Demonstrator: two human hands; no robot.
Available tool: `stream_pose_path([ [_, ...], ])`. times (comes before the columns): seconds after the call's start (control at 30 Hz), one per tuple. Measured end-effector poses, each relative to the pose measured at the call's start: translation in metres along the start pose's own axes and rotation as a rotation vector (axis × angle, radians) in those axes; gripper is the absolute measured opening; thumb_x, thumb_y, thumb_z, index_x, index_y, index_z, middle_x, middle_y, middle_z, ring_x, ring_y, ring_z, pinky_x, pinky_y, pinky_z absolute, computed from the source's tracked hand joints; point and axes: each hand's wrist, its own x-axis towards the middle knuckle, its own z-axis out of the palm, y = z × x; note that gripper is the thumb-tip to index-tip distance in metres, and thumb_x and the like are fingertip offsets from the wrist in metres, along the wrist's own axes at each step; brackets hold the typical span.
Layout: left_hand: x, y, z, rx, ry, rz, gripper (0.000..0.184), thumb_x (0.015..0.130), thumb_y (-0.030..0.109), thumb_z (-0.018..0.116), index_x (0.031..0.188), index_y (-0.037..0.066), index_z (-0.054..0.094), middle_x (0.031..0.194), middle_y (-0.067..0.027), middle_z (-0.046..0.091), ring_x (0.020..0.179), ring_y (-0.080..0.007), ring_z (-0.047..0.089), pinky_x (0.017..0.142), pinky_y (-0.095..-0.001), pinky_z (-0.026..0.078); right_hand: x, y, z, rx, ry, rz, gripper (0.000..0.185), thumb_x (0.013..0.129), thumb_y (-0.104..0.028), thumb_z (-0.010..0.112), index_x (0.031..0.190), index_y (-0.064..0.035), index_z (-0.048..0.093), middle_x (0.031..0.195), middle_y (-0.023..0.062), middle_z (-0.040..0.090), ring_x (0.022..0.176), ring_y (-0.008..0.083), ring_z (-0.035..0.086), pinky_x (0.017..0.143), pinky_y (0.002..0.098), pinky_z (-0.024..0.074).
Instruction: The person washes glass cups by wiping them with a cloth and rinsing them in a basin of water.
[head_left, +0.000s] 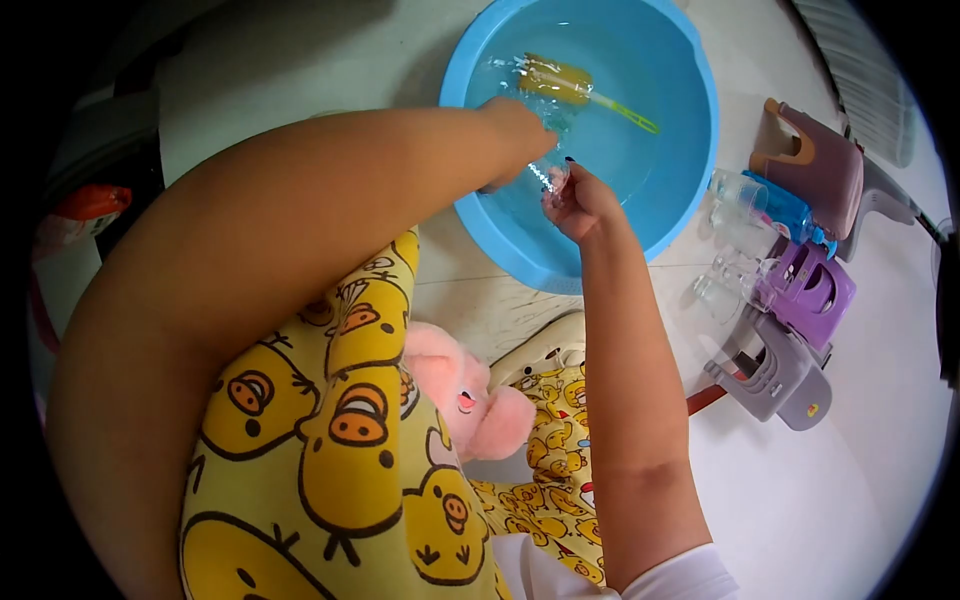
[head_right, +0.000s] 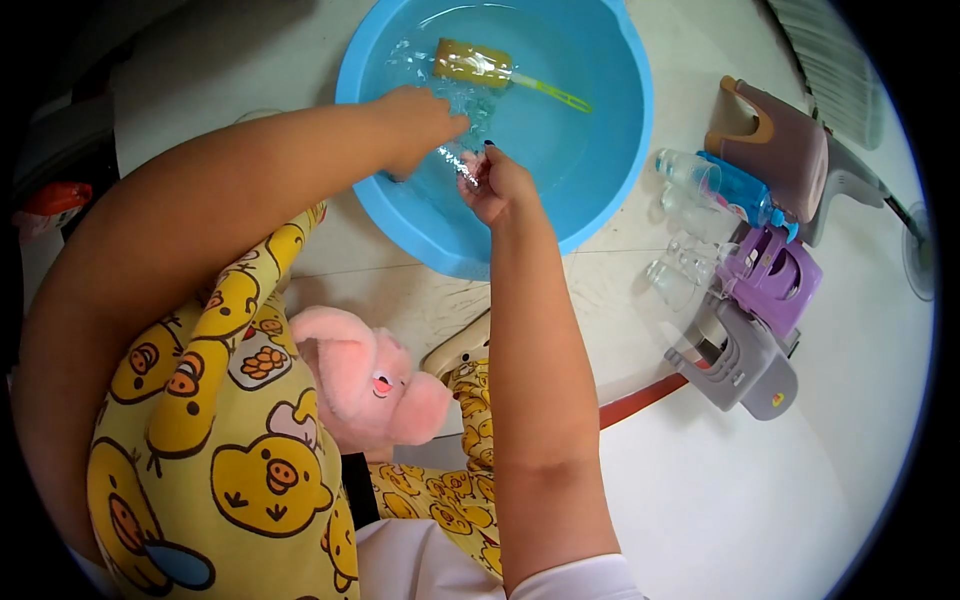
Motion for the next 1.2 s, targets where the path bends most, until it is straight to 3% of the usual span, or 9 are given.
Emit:
stream_pose_path([
  [0.1, 0.001, -0.003, -0.006, 0.119, -0.015, 0.08, 0.078, 0.043, 0.015, 0.079, 0.113, 0.006, 0.045, 0.097, -0.0115, 0.057, 0.089, -0.0299, 0.055, 0.077, -0.0381, 0.045, -0.009, -0.001, 0.007, 0.021, 0.011, -0.008, 0.019, 0.089, -0.019, 0.043, 0.077, -0.0055, 0.048, 0.069, 0.0071, 0.057, 0.059, 0.0154, 0.049, 0.062, 0.031, 0.0446],
  [0.27, 0.001, -0.01, -0.013, -0.2, -0.044, 0.074, 0.072, 0.045, 0.022, 0.077, 0.108, 0.002, 0.049, 0.093, -0.0152, 0.059, 0.086, -0.0286, 0.058, 0.074, -0.0357, 0.046, -0.024, 0.003, 0.006, 0.023, -0.013, -0.165, 0.026, 0.084, -0.031, 0.051, 0.085, -0.0053, 0.05, 0.079, 0.0064, 0.056, 0.068, 0.0157, 0.047, 0.069, 0.031, 0.0418],
  [0.37, 0.01, -0.012, -0.008, -0.407, -0.069, 0.018, 0.066, 0.047, 0.026, 0.076, 0.103, 0.0, 0.052, 0.093, -0.0141, 0.06, 0.087, -0.0273, 0.057, 0.073, -0.0336, 0.046, -0.03, 0.009, 0.003, -0.311, 0.161, -0.485, 0.038, 0.078, -0.039, 0.056, 0.098, -0.0074, 0.05, 0.097, 0.0046, 0.052, 0.08, 0.0161, 0.044, 0.078, 0.0324, 0.0377],
  [0.43, 0.01, -0.012, -0.01, -0.538, -0.114, -0.028, 0.063, 0.048, 0.026, 0.076, 0.1, 0.0, 0.053, 0.092, -0.013, 0.06, 0.083, -0.0258, 0.058, 0.071, -0.0333, 0.047, -0.036, 0.012, -0.002, -0.089, -0.009, -0.529, 0.047, 0.076, -0.041, 0.057, 0.112, -0.0124, 0.046, 0.11, 0.003, 0.045, 0.092, 0.0161, 0.04, 0.083, 0.0317, 0.0331],
  [0.63, -0.002, -0.006, -0.027, -1.033, -0.395, -0.107, 0.055, 0.055, 0.027, 0.074, 0.1, 0.001, 0.053, 0.086, -0.0108, 0.06, 0.066, -0.0203, 0.059, 0.065, -0.033, 0.047, -0.042, -0.005, -0.017, -0.176, -0.341, -0.488, 0.075, 0.07, -0.042, 0.061, 0.132, -0.0179, 0.026, 0.121, 0.0062, 0.038, 0.113, 0.0218, 0.036, 0.094, 0.0401, 0.0292],
  [0.87, -0.007, -0.004, -0.029, -1.201, -0.384, -0.079, 0.049, 0.063, 0.029, 0.069, 0.101, 0.004, 0.053, 0.082, -0.009, 0.058, 0.064, -0.0182, 0.058, 0.067, -0.0312, 0.047, -0.062, -0.008, -0.032, -0.243, -0.593, -0.499, 0.071, 0.072, -0.041, 0.059, 0.131, -0.0163, 0.028, 0.118, 0.0075, 0.046, 0.109, 0.024, 0.043, 0.09, 0.0454, 0.0355],
  [1.0, -0.007, -0.008, -0.036, -1.316, -0.364, -0.041, 0.045, 0.069, 0.035, 0.063, 0.103, 0.008, 0.053, 0.091, -0.0085, 0.057, 0.078, -0.018, 0.057, 0.07, -0.031, 0.046, -0.064, -0.012, -0.031, -0.086, -0.36, -0.35, 0.065, 0.067, -0.035, 0.065, 0.121, -0.0148, 0.036, 0.118, 0.0128, 0.039, 0.108, 0.0306, 0.042, 0.088, 0.0499, 0.0389],
  [1.07, -0.01, -0.007, -0.036, -1.529, 0.037, -0.133, 0.044, 0.072, 0.043, 0.057, 0.104, 0.012, 0.054, 0.097, -0.0053, 0.056, 0.088, -0.016, 0.054, 0.072, -0.0308, 0.045, -0.063, -0.012, -0.026, 0.026, -0.308, -0.302, 0.058, 0.068, -0.035, 0.065, 0.116, -0.0143, 0.04, 0.115, 0.013, 0.039, 0.106, 0.0314, 0.042, 0.086, 0.0513, 0.04],
  [1.2, 0.008, -0.016, -0.029, -1.715, 0.08, -0.313, 0.043, 0.074, 0.044, 0.057, 0.104, 0.014, 0.054, 0.1, -0.0042, 0.055, 0.092, -0.0144, 0.053, 0.076, -0.0318, 0.044, -0.065, -0.002, 0.0, 0.094, -0.239, -0.305, 0.047, 0.07, -0.032, 0.065, 0.107, -0.0127, 0.043, 0.11, 0.0127, 0.039, 0.101, 0.0321, 0.041, 0.082, 0.0502, 0.0429],
])
